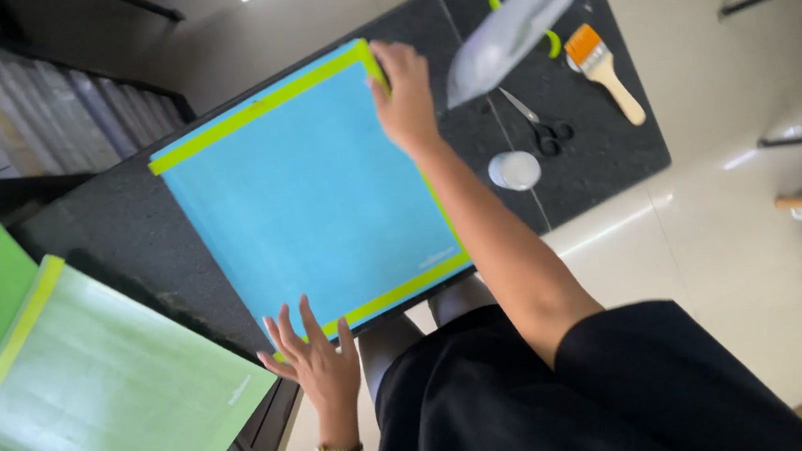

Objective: Applying yellow adhesive tape to the edges of green and blue cutting mats.

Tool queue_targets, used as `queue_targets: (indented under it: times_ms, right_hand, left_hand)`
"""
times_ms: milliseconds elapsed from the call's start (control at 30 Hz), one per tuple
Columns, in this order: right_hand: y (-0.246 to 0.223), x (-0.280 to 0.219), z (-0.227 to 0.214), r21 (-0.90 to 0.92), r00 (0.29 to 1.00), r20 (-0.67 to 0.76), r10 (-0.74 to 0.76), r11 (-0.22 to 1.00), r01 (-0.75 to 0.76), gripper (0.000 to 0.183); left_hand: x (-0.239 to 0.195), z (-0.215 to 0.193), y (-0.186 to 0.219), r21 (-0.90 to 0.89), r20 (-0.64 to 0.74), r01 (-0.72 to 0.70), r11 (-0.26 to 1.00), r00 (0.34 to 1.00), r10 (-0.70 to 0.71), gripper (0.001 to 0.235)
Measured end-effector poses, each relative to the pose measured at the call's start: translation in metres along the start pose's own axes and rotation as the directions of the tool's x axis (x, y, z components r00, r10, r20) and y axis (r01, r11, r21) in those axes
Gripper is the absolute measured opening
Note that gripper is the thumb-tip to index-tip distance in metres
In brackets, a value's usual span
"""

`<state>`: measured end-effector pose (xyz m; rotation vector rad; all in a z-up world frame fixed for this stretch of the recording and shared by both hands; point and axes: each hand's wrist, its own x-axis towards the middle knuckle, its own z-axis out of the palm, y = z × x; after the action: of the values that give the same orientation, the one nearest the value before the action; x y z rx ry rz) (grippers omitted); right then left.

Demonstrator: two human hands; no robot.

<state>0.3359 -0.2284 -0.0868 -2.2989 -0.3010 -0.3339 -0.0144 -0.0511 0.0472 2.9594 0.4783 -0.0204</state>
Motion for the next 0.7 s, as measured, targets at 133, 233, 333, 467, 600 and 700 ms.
queue_targets:
  times_ms: [133,233,333,467,600,700]
  right_hand:
    - [0.002,0.041,-0.002,-0.079,0.964,0.094,0.248,0.967,-0.241,0.031]
    - [0.001,0.049,-0.003,-0.100,0.989,0.122,0.082,0.992,-0.070,0.027]
    - [-0.007,0.050,-0.009,-0.114,0.971,0.187,0.149,0.985,-0.130,0.015]
    - [-0.005,0.058,-0.013,-0.111,0.958,0.225,0.177,0.982,-0.155,0.012]
    - [-0.012,0.066,-0.018,-0.099,0.941,0.272,0.203,0.978,-0.182,0.006]
    - [-0.008,0.070,-0.017,-0.101,0.925,0.307,0.222,0.975,-0.200,0.006]
  left_hand:
    - [-0.056,0.005,-0.025,0.012,-0.029,0.134,0.991,0.991,-0.133,0.061]
    - [-0.091,0.011,-0.038,0.012,0.089,0.400,0.916,0.912,-0.400,0.061]
    - [-0.122,0.023,-0.051,0.136,0.017,0.465,0.875,0.882,-0.471,0.058]
    - [-0.121,0.028,-0.059,0.075,-0.011,0.511,0.856,0.859,-0.512,0.060]
    - [-0.099,0.016,-0.060,0.071,-0.026,0.458,0.886,0.889,-0.458,0.057]
    - [-0.086,0.012,-0.058,-0.059,0.044,0.488,0.871,0.873,-0.486,0.060]
